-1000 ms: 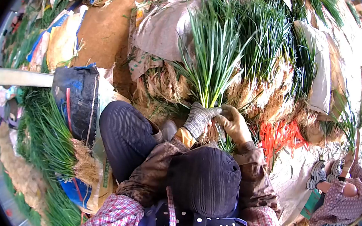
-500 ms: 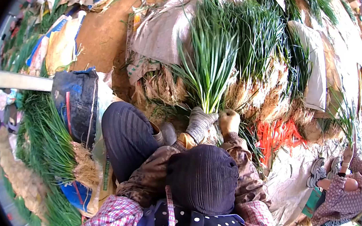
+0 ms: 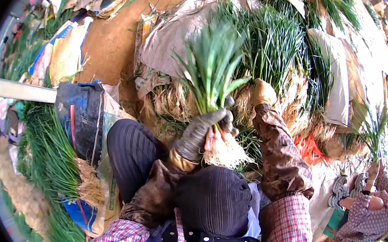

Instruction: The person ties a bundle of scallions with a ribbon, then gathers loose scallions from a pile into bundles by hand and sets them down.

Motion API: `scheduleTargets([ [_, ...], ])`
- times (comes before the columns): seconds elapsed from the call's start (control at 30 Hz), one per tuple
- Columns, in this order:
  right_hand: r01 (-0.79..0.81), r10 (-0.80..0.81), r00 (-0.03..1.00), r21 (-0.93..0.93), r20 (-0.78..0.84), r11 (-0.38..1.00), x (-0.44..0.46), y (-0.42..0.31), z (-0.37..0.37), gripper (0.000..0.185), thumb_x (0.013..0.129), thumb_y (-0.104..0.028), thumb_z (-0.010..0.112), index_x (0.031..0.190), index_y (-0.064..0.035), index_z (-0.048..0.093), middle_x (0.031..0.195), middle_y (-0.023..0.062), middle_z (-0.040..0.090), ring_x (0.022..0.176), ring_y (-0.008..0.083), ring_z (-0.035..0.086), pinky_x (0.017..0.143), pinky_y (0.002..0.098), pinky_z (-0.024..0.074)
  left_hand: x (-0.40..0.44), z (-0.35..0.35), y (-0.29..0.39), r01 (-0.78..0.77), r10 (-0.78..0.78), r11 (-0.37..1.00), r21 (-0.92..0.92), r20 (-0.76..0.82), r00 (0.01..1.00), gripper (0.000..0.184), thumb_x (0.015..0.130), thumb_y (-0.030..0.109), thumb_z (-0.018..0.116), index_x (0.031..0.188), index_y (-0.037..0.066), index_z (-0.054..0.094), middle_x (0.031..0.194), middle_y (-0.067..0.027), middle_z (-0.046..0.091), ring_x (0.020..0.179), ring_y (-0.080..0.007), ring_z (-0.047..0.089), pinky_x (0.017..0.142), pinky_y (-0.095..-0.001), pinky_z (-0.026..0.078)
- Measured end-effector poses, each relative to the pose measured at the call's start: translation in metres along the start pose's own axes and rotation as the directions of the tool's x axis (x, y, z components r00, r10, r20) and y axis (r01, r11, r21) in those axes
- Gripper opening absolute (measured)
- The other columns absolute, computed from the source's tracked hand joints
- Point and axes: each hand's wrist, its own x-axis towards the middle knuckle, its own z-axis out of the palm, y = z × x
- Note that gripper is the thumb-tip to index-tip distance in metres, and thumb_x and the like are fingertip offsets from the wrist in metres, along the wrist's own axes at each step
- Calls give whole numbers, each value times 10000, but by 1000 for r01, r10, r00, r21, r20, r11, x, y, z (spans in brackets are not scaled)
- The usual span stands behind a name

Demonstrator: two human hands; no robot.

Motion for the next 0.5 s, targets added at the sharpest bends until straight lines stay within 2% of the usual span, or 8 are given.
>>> scheduleTargets([
  [0.07,-85,79,984,32,159,996,-8,-2,2,111,855,-213,639,931,-143,678,731,76,662,600,193,621,588,320,523,-9,24,17,-154,154,983,-101,-11,988,467,859,203,661,1258,57,466,840,-38,605,720,-139,604,831,-392,526],
  [0.13,9,-17,998,130,61,991,-29,18,33,88,834,-173,634,862,-102,677,695,81,648,560,188,599,550,312,511,-10,25,22,-234,234,963,-132,-14,972,553,862,171,654,1338,73,390,905,-58,596,789,-150,598,862,-445,507],
  [0.17,177,-174,984,244,-33,953,-65,28,35,81,811,-153,637,825,-83,672,689,93,644,567,207,605,544,328,512,-12,24,24,-264,258,957,-125,-63,964,573,864,158,648,1360,81,371,920,-67,592,808,-155,596,859,-463,505],
  [0.23,368,-366,928,14,-66,930,-128,56,59,91,734,-159,654,771,-76,655,681,118,636,603,253,621,550,368,516,-5,2,25,-259,260,966,23,-19,965,596,860,140,648,1383,107,364,911,-62,578,815,-160,582,839,-452,510],
  [0.3,294,-288,944,-14,159,956,-183,85,108,113,667,-217,678,714,-116,657,684,114,639,632,277,629,574,395,521,3,-18,17,-215,214,976,41,19,977,523,856,134,653,1331,95,438,943,-62,591,822,-155,581,827,-441,514],
  [0.4,353,-71,622,-198,780,914,-225,99,124,183,744,-247,626,841,-131,729,882,113,698,856,262,677,747,355,543,7,-37,3,-91,88,996,-13,-163,983,370,835,73,657,1189,90,552,866,-48,633,737,-151,606,741,-418,547],
  [0.43,327,-143,495,-31,857,945,-228,109,122,236,751,-271,635,922,-136,726,953,119,692,903,260,671,793,347,532,8,-38,-2,-66,71,997,28,-200,977,339,833,65,656,1159,90,569,835,-42,636,712,-155,612,718,-413,554],
  [0.5,476,-321,396,106,860,873,-215,110,121,277,748,-269,633,975,-132,713,967,121,687,903,274,667,805,347,529,13,-47,-17,27,-30,1000,-14,-276,961,347,816,82,683,1146,55,580,820,-43,636,678,-148,615,718,-382,568],
])
